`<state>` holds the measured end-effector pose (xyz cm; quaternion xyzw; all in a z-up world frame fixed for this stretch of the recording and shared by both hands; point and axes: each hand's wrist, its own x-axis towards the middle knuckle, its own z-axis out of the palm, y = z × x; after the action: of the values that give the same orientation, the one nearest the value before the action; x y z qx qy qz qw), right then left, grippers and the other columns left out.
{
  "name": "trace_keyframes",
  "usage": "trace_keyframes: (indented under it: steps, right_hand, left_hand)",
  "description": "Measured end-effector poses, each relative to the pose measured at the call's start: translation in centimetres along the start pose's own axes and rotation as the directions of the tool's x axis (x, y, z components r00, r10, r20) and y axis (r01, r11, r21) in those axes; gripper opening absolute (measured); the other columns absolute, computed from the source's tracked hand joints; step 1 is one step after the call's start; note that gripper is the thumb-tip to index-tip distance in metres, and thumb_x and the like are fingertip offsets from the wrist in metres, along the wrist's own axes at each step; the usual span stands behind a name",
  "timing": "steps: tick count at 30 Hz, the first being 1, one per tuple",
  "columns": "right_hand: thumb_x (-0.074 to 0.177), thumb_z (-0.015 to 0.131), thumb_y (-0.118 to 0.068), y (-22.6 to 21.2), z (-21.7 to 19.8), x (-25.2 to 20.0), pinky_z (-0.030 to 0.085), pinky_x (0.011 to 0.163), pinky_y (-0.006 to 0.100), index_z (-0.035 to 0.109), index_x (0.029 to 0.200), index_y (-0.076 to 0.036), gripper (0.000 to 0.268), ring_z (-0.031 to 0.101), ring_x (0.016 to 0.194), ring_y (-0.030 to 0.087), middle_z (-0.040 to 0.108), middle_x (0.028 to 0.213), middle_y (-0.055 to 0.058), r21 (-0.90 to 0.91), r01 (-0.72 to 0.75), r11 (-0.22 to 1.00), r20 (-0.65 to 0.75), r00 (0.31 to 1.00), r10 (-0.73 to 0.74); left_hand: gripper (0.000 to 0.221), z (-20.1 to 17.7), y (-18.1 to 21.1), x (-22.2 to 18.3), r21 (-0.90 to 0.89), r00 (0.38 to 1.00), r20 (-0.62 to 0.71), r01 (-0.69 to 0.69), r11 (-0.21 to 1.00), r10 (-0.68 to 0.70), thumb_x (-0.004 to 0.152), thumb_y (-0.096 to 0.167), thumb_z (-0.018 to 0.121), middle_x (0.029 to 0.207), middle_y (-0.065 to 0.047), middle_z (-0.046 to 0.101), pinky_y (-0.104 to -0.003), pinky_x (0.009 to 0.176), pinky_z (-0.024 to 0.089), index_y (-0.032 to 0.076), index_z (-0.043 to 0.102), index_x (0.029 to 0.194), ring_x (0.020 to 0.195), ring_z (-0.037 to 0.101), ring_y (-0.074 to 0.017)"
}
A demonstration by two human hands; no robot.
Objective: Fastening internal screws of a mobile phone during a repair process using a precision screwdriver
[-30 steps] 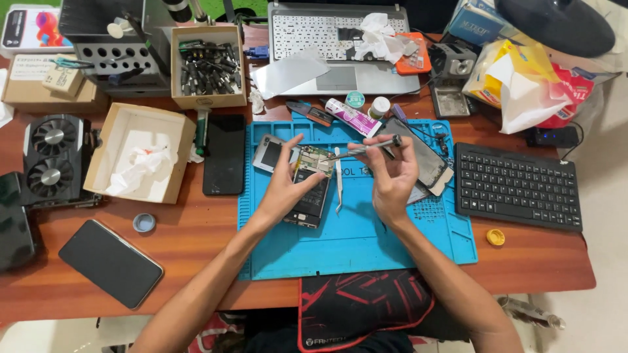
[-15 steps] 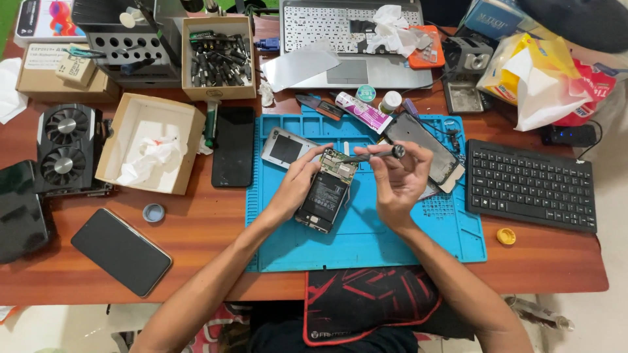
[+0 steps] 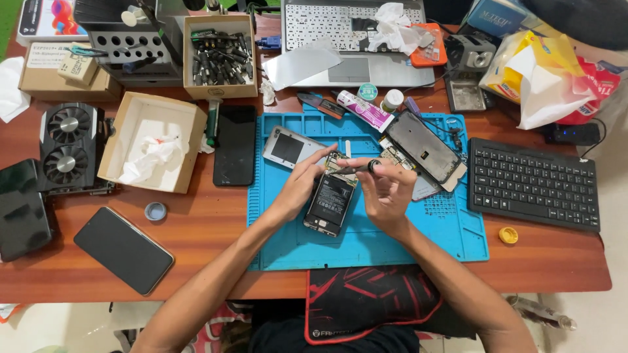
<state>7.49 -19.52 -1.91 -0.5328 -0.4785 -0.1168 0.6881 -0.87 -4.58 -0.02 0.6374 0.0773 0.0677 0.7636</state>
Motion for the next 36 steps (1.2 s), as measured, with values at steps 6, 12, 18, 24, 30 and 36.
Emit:
trace_keyframes:
  steps: [6,12,18,24,30,36]
  right_hand:
    - [0.096,0.053,0.021,-0.6,0.4,0.6,0.067,0.069,0.053,0.036,0.121,0.004,0.035,0.074,0.099,0.051,0.068,0.109,0.028,-0.030,0.003,1.000,0.036,0.999,-0.002]
    - [0.097,0.053,0.020,0.4,-0.1,-0.2,0.067,0.072,0.052,0.038,0.120,0.004,0.032,0.075,0.099,0.048,0.068,0.109,0.029,0.003,-0.005,1.000,0.040,0.999,0.005]
    - [0.097,0.055,0.019,0.4,0.0,0.2,0.065,0.071,0.050,0.037,0.121,0.003,0.034,0.076,0.096,0.044,0.068,0.108,0.028,0.023,0.012,1.000,0.053,0.998,-0.013]
    - [0.094,0.058,0.021,0.8,-0.3,-0.1,0.065,0.072,0.050,0.040,0.120,0.004,0.036,0.075,0.095,0.041,0.068,0.107,0.029,-0.003,0.034,0.999,0.036,0.999,-0.034]
    - [0.097,0.057,0.019,0.4,-0.3,0.1,0.065,0.071,0.049,0.038,0.122,0.005,0.035,0.076,0.093,0.043,0.068,0.104,0.030,-0.051,-0.001,0.999,-0.066,0.998,-0.003]
    - [0.102,0.056,0.012,-0.3,-0.4,1.4,0.067,0.079,0.047,0.036,0.130,0.001,0.036,0.076,0.093,0.037,0.068,0.107,0.028,-0.101,-0.053,0.993,-0.173,0.984,0.035]
  left_hand:
    - [0.061,-1.0,-2.7,1.4,-0.014,0.998,0.025,0.066,0.998,-0.066,0.095,0.011,0.034,0.106,-0.019,0.070,-0.035,0.079,0.054,0.020,0.054,0.152,0.093,0.058,-0.0217]
    - [0.059,-0.8,-2.2,0.9,-0.021,0.999,0.027,0.043,0.999,-0.043,0.097,0.009,0.034,0.122,-0.030,0.066,-0.046,0.092,0.053,0.017,0.054,0.151,0.109,0.056,-0.0272]
    - [0.058,-0.3,-0.8,0.3,-0.006,0.998,0.054,0.013,1.000,-0.013,0.097,0.007,0.034,0.147,-0.032,0.051,-0.060,0.116,0.034,0.011,0.050,0.153,0.144,0.038,-0.0451]
    - [0.057,0.0,-0.6,0.1,-0.028,0.998,0.053,0.017,0.999,-0.016,0.099,0.006,0.033,0.152,-0.032,0.044,-0.060,0.119,0.028,0.010,0.049,0.153,0.147,0.031,-0.0454]
    - [0.058,0.5,1.6,-0.4,-0.010,0.999,0.048,0.009,1.000,-0.008,0.099,0.006,0.030,0.158,-0.037,0.028,-0.071,0.118,0.014,0.008,0.040,0.156,0.149,0.009,-0.0595]
    - [0.055,0.0,1.6,0.0,0.003,0.998,0.057,-0.037,0.999,0.037,0.101,0.008,0.034,0.158,-0.034,0.028,-0.075,0.116,0.011,0.014,0.042,0.155,0.149,0.002,-0.0614]
